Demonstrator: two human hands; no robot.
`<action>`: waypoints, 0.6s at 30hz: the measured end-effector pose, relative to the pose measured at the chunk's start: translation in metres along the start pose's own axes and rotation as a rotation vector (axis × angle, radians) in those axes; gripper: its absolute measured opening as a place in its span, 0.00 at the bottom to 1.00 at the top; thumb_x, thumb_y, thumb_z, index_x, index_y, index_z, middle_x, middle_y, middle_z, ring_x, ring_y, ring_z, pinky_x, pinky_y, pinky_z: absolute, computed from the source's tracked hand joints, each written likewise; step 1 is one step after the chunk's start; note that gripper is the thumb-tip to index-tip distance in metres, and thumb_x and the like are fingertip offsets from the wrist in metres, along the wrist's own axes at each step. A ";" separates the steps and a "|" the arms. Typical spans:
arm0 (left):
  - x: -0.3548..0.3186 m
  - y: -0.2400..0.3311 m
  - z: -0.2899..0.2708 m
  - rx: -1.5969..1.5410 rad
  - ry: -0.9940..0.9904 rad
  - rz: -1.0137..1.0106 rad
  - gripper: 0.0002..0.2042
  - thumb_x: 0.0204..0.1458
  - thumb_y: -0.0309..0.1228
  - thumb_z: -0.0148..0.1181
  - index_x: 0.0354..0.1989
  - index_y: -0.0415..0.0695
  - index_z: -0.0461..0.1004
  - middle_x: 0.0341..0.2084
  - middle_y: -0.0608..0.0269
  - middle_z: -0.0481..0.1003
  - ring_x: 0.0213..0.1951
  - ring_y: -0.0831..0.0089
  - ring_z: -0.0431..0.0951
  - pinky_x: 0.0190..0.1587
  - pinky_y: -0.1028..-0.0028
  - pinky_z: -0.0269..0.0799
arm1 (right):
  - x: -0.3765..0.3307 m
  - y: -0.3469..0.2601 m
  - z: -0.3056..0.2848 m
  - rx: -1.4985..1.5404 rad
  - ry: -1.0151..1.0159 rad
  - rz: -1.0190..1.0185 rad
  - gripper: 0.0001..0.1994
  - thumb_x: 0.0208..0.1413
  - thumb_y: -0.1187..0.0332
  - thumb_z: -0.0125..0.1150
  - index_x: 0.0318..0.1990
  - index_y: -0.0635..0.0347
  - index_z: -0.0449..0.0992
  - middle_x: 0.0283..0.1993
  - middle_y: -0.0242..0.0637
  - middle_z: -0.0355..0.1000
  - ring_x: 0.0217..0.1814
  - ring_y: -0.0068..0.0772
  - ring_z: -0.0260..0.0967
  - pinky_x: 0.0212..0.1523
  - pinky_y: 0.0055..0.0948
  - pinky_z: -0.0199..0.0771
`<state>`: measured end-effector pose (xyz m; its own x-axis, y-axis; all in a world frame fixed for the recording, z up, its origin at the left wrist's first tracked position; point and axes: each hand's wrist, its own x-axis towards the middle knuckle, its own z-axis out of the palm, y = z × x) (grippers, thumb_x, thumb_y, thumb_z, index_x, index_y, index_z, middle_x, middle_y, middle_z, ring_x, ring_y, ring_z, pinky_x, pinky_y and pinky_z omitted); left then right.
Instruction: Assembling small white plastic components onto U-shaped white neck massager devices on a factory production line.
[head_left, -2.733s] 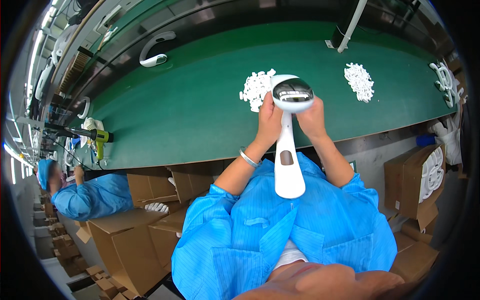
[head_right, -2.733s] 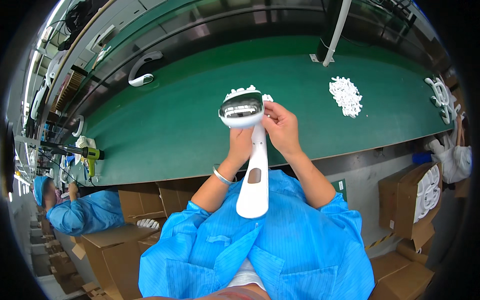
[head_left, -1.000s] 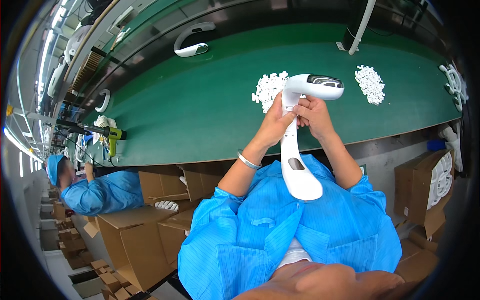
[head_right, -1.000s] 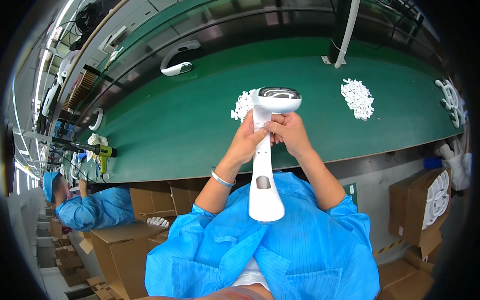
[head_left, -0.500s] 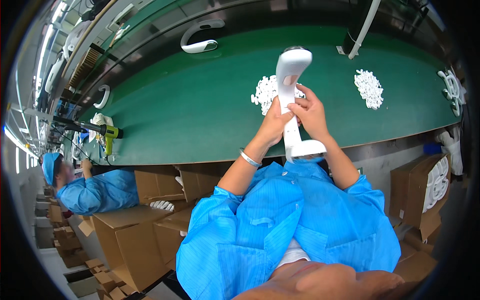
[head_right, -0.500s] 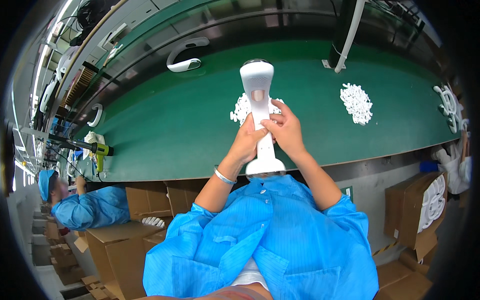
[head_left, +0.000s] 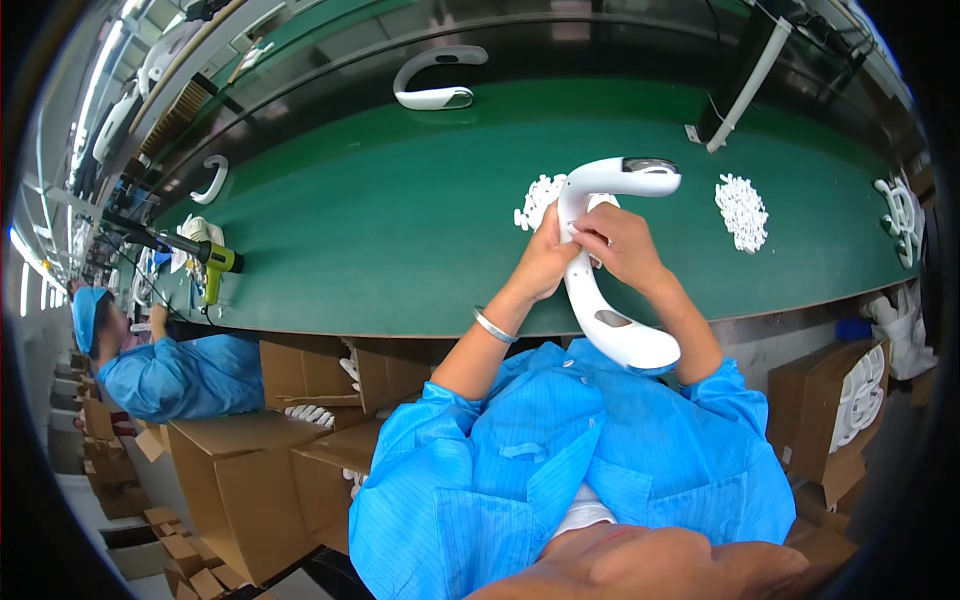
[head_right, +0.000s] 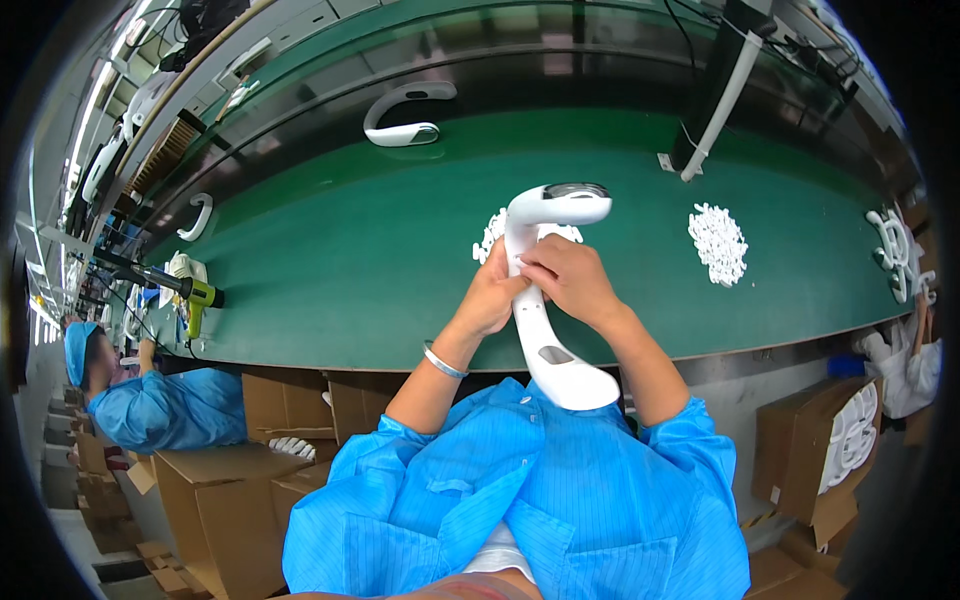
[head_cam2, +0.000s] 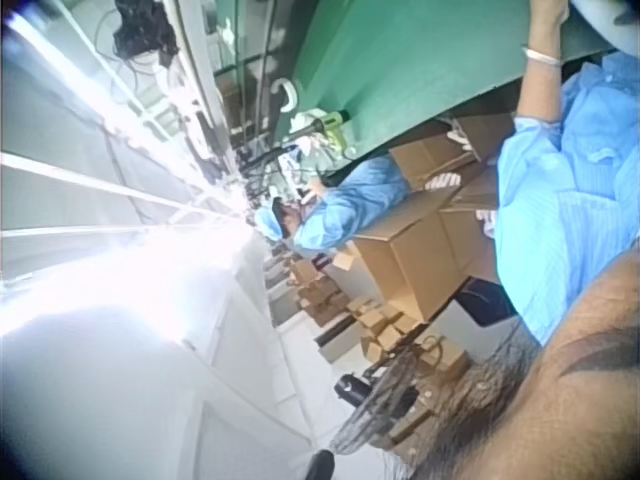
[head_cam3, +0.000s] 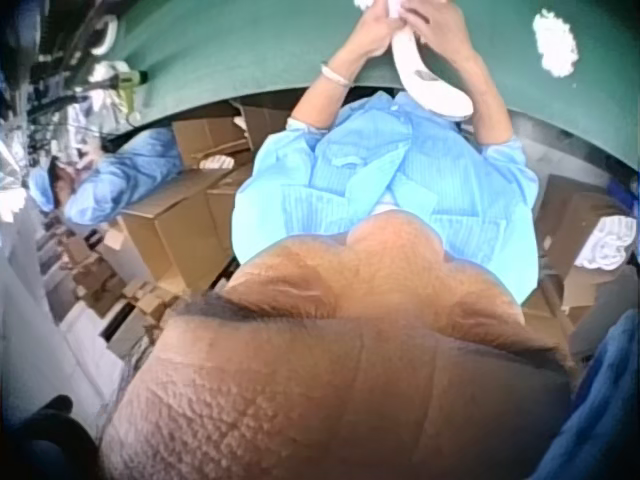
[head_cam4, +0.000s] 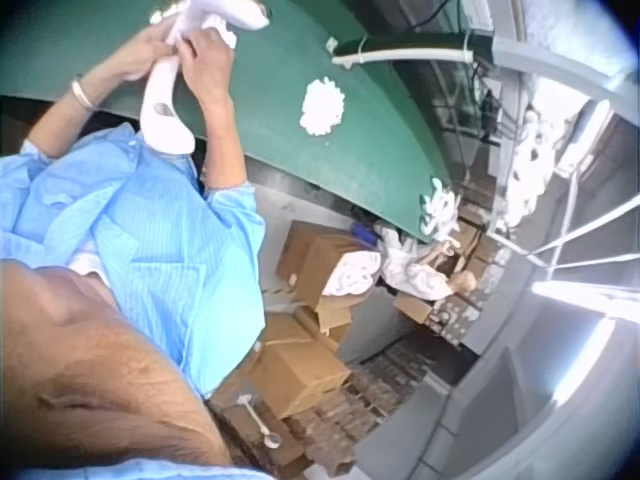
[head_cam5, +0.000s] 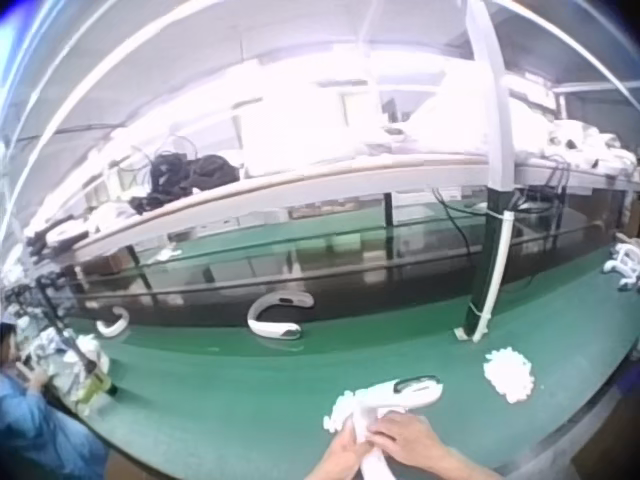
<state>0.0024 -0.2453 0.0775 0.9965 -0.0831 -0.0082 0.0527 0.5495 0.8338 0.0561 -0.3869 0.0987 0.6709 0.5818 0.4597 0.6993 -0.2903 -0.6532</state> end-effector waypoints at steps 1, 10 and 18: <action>0.002 0.002 -0.003 0.001 -0.006 0.014 0.29 0.47 0.13 0.44 0.61 0.42 0.50 0.45 0.55 0.65 0.42 0.67 0.73 0.40 0.68 0.76 | 0.002 0.004 -0.005 0.095 -0.007 -0.046 0.06 0.43 0.77 0.63 0.31 0.64 0.75 0.29 0.37 0.70 0.27 0.28 0.69 0.27 0.23 0.68; -0.003 0.030 -0.081 -0.253 0.299 0.086 0.20 0.51 0.17 0.50 0.53 0.36 0.55 0.42 0.42 0.68 0.39 0.55 0.77 0.40 0.61 0.79 | 0.171 -0.014 -0.134 -0.120 0.525 -0.390 0.06 0.50 0.78 0.57 0.36 0.64 0.77 0.31 0.38 0.73 0.28 0.27 0.70 0.29 0.24 0.71; -0.008 0.033 -0.163 -0.120 0.331 0.115 0.13 0.57 0.34 0.48 0.44 0.39 0.68 0.37 0.53 0.75 0.34 0.63 0.79 0.36 0.64 0.79 | 0.396 0.023 -0.276 -0.993 0.536 -0.136 0.10 0.44 0.65 0.58 0.32 0.60 0.80 0.33 0.49 0.75 0.37 0.48 0.73 0.41 0.40 0.71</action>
<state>0.0072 -0.0907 0.0154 0.9623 0.2477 -0.1125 -0.0736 0.6351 0.7689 0.4055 -0.3727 0.4319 0.4266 0.3239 0.8444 0.5002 -0.8624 0.0781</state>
